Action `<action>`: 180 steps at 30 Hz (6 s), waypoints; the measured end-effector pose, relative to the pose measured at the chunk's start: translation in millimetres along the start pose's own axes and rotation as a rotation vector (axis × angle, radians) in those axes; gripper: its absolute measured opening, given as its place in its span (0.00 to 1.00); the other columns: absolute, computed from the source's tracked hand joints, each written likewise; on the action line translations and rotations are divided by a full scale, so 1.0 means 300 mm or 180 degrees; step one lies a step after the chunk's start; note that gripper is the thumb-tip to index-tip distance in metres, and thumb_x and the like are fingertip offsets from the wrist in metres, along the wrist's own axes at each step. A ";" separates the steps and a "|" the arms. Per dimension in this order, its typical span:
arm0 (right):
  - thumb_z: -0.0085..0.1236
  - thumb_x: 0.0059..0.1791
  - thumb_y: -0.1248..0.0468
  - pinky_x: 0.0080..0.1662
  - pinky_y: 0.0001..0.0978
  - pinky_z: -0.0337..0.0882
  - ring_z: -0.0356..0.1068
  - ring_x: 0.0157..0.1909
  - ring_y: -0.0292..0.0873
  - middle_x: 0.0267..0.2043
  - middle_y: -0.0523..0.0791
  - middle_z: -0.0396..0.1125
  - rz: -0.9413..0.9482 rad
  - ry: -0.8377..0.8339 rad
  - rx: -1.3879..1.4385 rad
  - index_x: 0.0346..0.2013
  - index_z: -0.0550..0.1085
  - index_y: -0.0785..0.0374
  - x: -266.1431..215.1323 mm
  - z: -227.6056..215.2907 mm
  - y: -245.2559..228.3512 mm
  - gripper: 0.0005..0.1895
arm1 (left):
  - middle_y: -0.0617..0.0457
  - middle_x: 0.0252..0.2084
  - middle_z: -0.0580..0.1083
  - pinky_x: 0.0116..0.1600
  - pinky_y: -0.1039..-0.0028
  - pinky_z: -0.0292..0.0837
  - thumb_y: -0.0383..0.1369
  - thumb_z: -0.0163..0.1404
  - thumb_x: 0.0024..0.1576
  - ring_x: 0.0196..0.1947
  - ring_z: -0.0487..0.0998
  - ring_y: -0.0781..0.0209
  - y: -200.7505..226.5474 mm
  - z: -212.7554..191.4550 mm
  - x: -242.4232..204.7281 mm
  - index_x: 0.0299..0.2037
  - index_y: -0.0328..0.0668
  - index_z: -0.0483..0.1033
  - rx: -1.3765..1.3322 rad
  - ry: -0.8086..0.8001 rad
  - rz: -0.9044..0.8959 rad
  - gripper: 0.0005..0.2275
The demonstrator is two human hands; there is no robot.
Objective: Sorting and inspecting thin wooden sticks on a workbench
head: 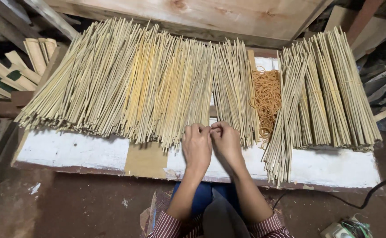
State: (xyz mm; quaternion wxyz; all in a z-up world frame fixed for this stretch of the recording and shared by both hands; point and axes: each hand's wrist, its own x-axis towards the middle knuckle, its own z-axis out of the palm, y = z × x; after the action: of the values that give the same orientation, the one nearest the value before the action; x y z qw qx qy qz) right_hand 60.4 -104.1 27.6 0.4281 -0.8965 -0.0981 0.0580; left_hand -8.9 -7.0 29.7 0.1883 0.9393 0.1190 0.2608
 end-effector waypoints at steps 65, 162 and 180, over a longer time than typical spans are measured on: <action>0.70 0.43 0.65 0.49 0.45 0.75 0.78 0.43 0.54 0.38 0.53 0.77 0.0465 0.0883 0.0270 0.49 0.81 0.62 -0.199 -0.387 0.100 0.19 | 0.42 0.48 0.79 0.45 0.66 0.80 0.28 0.56 0.56 0.45 0.83 0.48 0.293 0.009 -0.066 0.57 0.43 0.77 -0.3306 -0.1714 -0.0780 0.17; 0.81 0.30 0.65 0.61 0.53 0.66 0.68 0.57 0.47 0.57 0.55 0.69 -0.0407 -0.0410 0.2158 0.63 0.63 0.68 -0.158 -0.134 0.260 0.51 | 0.53 0.23 0.75 0.29 0.83 0.66 0.31 0.67 0.44 0.27 0.71 0.73 0.369 -0.322 0.290 0.32 0.37 0.74 -0.4417 -0.1036 0.0615 0.13; 0.79 0.30 0.64 0.49 0.46 0.69 0.71 0.45 0.44 0.44 0.51 0.72 -0.0766 -0.0279 0.1680 0.50 0.69 0.64 -0.126 -0.029 0.457 0.38 | 0.35 0.41 0.80 0.44 0.60 0.78 0.36 0.72 0.35 0.42 0.83 0.48 0.274 -0.322 0.242 0.51 0.35 0.72 -0.3959 -0.0324 0.0577 0.33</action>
State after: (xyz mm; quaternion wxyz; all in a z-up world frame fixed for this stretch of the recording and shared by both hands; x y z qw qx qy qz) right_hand 42.5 -203.3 -72.9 0.6456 -0.7327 -0.2037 0.0690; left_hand 10.5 -29.6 172.8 0.6819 0.6717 -0.1441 0.2512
